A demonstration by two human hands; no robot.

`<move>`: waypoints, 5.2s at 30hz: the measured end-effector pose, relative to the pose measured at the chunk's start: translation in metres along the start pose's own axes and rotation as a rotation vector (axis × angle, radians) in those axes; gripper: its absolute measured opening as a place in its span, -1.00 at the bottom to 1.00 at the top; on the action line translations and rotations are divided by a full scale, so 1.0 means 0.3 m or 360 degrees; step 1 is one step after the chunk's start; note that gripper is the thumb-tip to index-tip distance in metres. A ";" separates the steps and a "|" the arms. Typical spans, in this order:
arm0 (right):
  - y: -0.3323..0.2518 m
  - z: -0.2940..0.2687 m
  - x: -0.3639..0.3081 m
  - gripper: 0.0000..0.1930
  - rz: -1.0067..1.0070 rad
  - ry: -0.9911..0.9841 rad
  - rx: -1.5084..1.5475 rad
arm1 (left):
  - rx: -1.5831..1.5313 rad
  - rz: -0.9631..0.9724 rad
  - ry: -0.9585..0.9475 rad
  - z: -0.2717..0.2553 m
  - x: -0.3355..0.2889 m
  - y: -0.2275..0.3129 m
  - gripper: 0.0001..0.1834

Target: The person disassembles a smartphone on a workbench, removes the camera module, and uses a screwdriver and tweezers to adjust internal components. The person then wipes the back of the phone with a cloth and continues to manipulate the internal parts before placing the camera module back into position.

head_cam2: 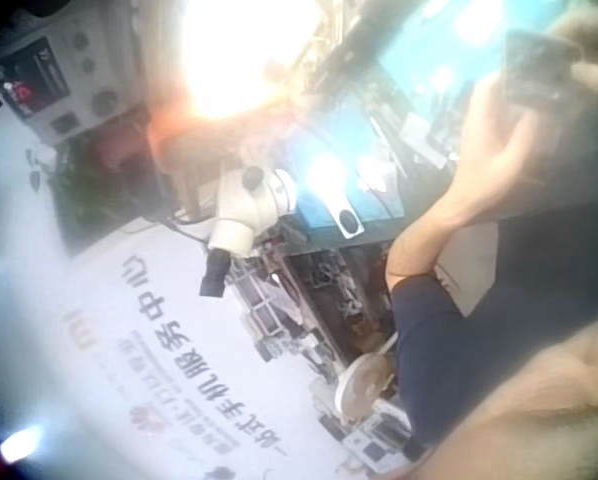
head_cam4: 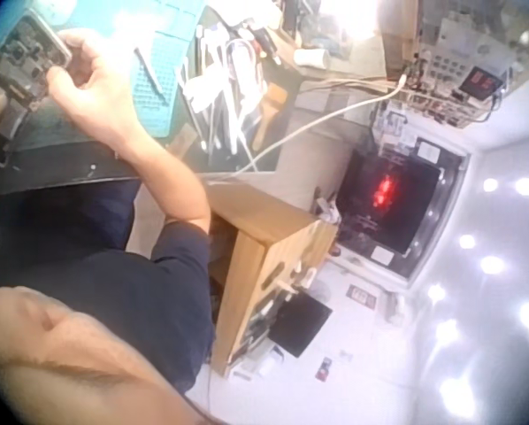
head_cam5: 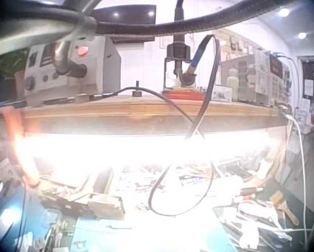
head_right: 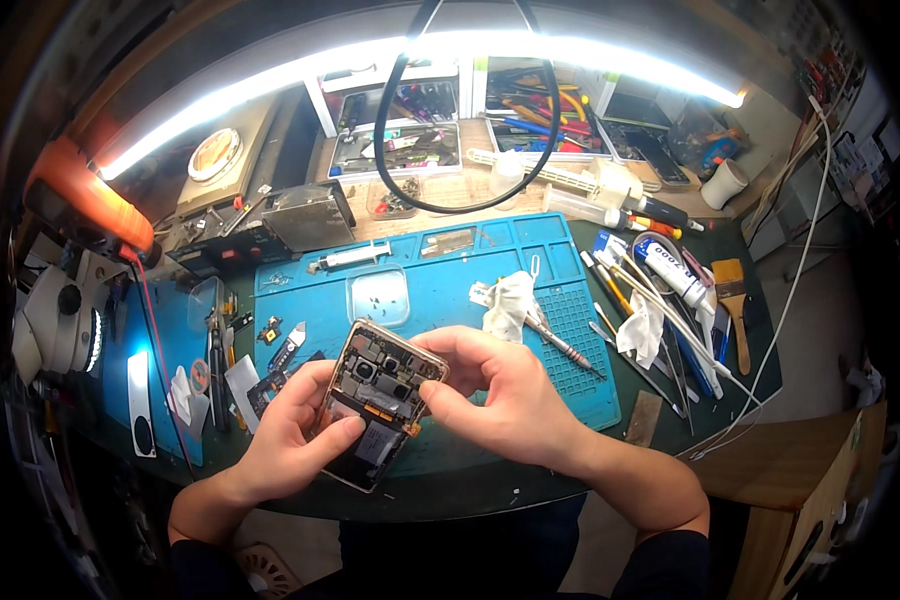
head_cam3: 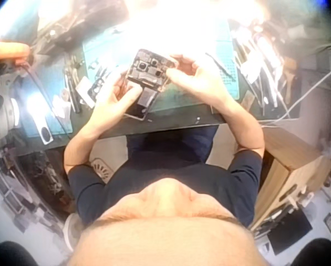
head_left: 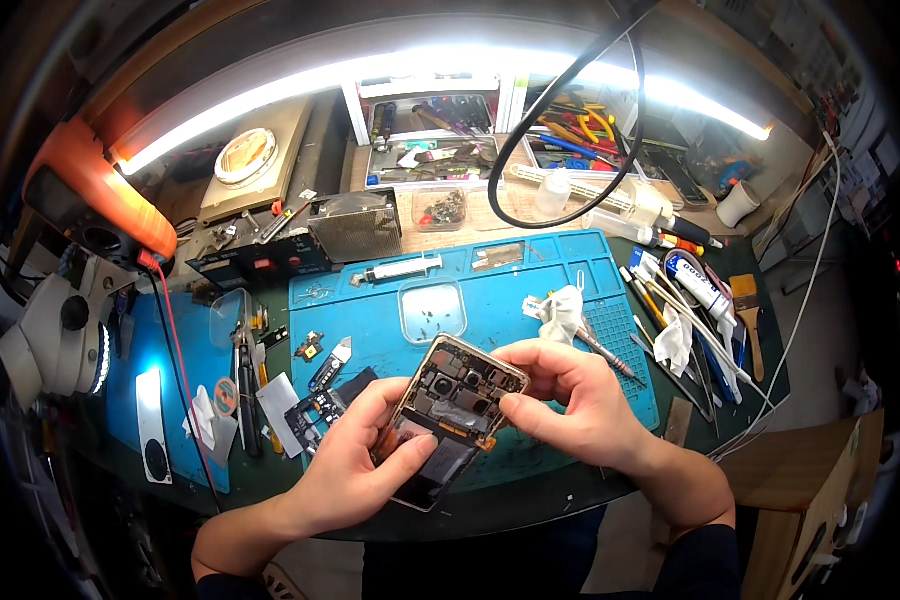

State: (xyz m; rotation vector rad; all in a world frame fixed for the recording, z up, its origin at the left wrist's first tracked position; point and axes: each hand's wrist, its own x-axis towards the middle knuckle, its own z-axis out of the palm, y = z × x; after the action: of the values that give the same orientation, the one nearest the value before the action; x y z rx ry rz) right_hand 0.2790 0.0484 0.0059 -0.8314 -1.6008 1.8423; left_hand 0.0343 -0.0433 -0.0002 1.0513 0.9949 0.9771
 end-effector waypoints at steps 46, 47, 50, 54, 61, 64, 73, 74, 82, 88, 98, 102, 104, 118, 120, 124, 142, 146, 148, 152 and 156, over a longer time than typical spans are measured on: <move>-0.009 -0.045 0.009 -0.67 -0.0014 0.0294 -0.0546 | 0.0108 -0.0055 -0.0020 -0.009 0.020 -0.006 -0.41; -0.019 -0.073 0.019 -0.69 -0.0243 0.0545 -0.0804 | 0.0140 -0.0053 -0.0033 -0.015 0.024 -0.007 -0.41; -0.094 -0.152 0.032 -0.70 -0.0665 0.1163 -0.0763 | 0.0126 -0.0156 0.0011 -0.016 0.027 -0.003 -0.42; -0.184 -0.253 -0.086 -0.73 -0.0565 0.1234 -0.0943 | 0.0844 -0.0051 0.0031 -0.025 0.042 -0.004 -0.56; -0.171 -0.428 -0.288 -0.81 -0.0093 0.1495 -0.1890 | 0.1723 0.0648 0.0124 0.060 0.073 -0.011 -0.56; -0.160 -0.448 -0.347 -0.81 0.0222 0.1503 -0.2030 | 0.1870 0.0889 0.0209 0.067 0.082 -0.051 -0.54; -0.044 -0.447 -0.461 -0.79 0.0487 0.1254 -0.2283 | 0.2087 0.0969 0.0186 0.134 -0.022 -0.057 -0.13; -0.030 -0.440 -0.462 -0.78 0.0517 0.1227 -0.2345 | 0.2066 0.0952 0.0153 0.143 -0.024 -0.063 -0.11; 0.072 -0.399 -0.461 -0.75 0.0044 0.1229 -0.2290 | 0.2133 0.0862 0.0428 0.136 -0.090 -0.142 -0.12; 0.084 -0.357 -0.429 -0.76 -0.0271 0.1316 -0.2362 | 0.2247 0.0983 0.0486 0.110 -0.083 -0.171 -0.14; 0.068 -0.018 -0.402 -0.71 -0.0183 0.0700 -0.1891 | 0.2038 0.1110 0.0473 0.062 -0.035 -0.185 -0.18; 0.140 0.014 -0.365 -0.67 -0.0576 0.0797 -0.2106 | 0.1995 0.1122 0.0450 0.062 -0.032 -0.181 -0.16; 0.144 0.006 -0.366 -0.71 -0.0565 0.0851 -0.2147 | 0.1975 0.1073 0.0446 0.066 -0.033 -0.178 -0.15; 0.084 -0.242 -0.434 -0.84 -0.0387 0.1298 -0.2398 | 0.2004 0.1062 0.0508 0.062 -0.046 -0.194 -0.14; 0.084 -0.308 -0.451 -0.84 -0.0336 0.1399 -0.2504 | 0.2000 0.1064 0.0513 0.063 -0.043 -0.197 -0.15; 0.068 -0.368 -0.490 -0.80 0.0128 0.1451 -0.2398 | 0.1989 0.1069 0.0531 0.069 -0.045 -0.197 -0.17; 0.054 -0.341 -0.421 -0.81 -0.0485 0.1319 -0.2397 | 0.2017 0.1119 0.0532 0.070 -0.049 -0.192 -0.16; 0.014 -0.288 -0.324 -0.79 -0.0659 0.1120 -0.2362 | 0.2007 0.1122 0.0539 0.079 -0.049 -0.182 -0.16; -0.011 -0.224 -0.225 -0.74 -0.0678 0.0830 -0.2119 | 0.2012 0.1151 0.0539 0.076 -0.051 -0.176 -0.14; -0.023 -0.079 0.139 -0.69 -0.1151 0.0328 -0.1665 | 0.2037 0.1201 0.0567 0.072 -0.063 -0.162 -0.08; -0.061 -0.081 0.598 -0.65 -0.0659 0.0618 -0.1530 | 0.1941 0.1264 0.0487 0.091 -0.047 -0.150 -0.04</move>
State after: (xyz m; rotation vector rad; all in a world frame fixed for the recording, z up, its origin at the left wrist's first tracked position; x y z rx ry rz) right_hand 0.1804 0.2012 0.0049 -1.0386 -2.1573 0.5169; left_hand 0.0636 -0.0720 -0.0362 2.4940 1.5135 1.1609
